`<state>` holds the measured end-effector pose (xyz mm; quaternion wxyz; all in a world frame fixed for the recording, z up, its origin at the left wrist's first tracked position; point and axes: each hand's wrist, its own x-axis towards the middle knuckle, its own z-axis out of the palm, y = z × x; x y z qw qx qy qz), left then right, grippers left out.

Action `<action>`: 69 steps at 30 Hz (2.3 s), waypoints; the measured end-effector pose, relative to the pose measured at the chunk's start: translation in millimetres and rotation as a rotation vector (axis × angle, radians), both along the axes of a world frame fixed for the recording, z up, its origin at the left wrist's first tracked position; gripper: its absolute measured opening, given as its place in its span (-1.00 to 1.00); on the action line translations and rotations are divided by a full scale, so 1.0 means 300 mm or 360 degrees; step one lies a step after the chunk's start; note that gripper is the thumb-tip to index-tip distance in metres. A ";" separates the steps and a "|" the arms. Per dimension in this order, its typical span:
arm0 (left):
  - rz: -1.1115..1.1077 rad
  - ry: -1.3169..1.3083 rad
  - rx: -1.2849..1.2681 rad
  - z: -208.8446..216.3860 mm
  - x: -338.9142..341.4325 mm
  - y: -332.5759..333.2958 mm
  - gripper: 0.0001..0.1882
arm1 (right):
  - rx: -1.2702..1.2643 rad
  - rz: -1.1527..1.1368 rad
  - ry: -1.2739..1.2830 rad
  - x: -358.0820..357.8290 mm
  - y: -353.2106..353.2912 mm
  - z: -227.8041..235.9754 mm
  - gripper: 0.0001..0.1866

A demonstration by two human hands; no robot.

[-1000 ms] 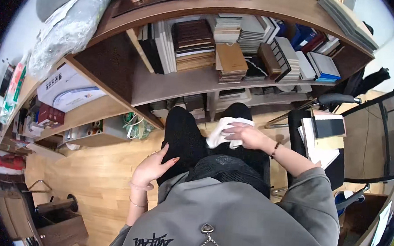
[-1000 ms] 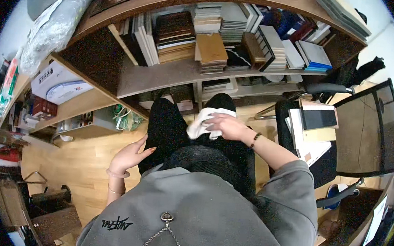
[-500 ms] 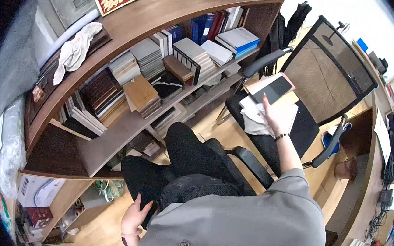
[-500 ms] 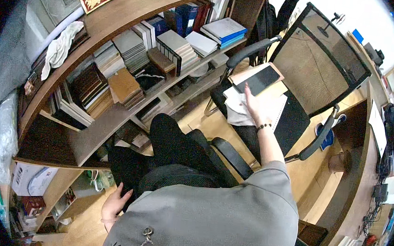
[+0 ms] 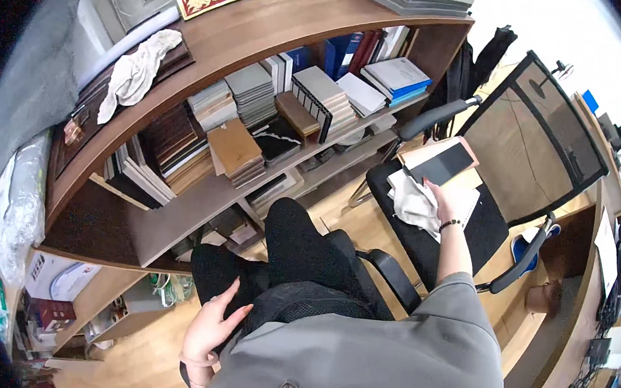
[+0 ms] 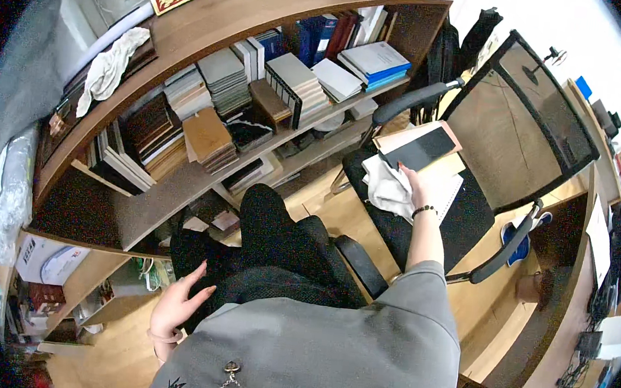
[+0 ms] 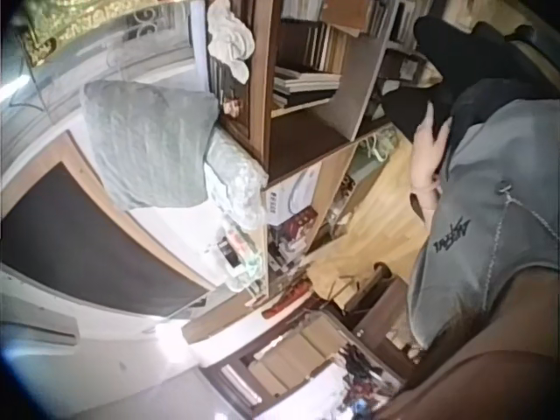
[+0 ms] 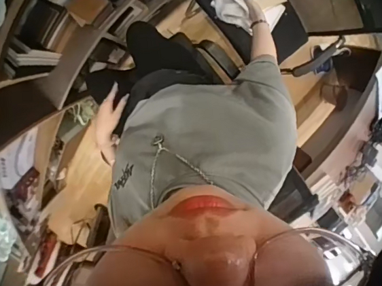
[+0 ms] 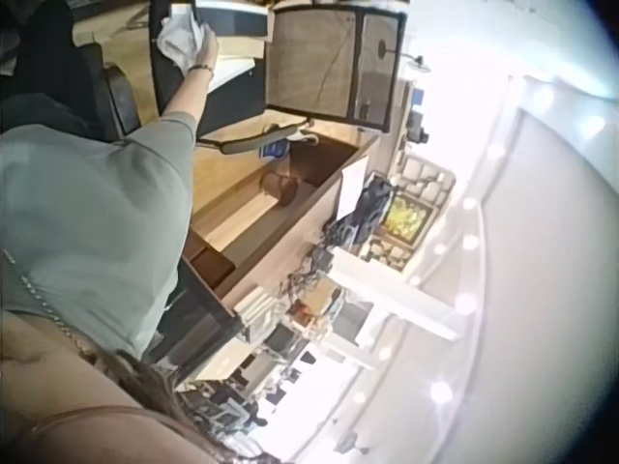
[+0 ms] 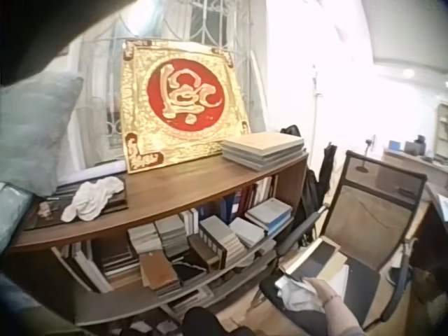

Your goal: Wiping down various objects such as blocks, a wooden plaque, and a certificate with a cloth.

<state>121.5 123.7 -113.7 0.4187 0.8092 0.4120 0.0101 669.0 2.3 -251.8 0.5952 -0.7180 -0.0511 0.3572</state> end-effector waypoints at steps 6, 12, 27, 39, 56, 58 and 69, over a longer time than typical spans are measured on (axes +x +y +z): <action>-0.0206 -0.1120 -0.0149 0.241 -0.026 0.040 -0.54 | 0.0407 0.0002 0.0175 0.049 -0.166 -0.130 -0.61; -0.0828 -0.1947 0.0525 0.512 -0.047 -0.009 -0.60 | 0.0551 0.0508 0.0568 0.044 -0.255 -0.136 -0.63; -0.0105 -0.2496 0.0922 0.434 -0.116 -0.209 -0.36 | 0.0764 0.0346 0.0265 -0.423 -0.062 0.352 -0.69; 0.0228 -0.2826 0.0985 0.420 -0.265 -0.223 -0.15 | 0.0877 0.1734 0.0772 -0.642 0.177 0.471 -0.63; 0.0669 -0.2455 -0.1729 -0.193 -0.011 -0.061 -0.24 | 0.0686 0.2726 0.0226 -1.070 0.336 0.484 -0.68; 0.0657 -0.2356 -0.1689 -0.193 0.003 -0.059 -0.26 | 0.0567 0.2628 -0.0247 -1.000 0.355 0.539 -0.67; 0.0375 -0.2683 -0.1983 -0.010 0.001 -0.121 0.02 | 0.1632 0.0298 0.0365 -1.058 0.382 0.857 -0.63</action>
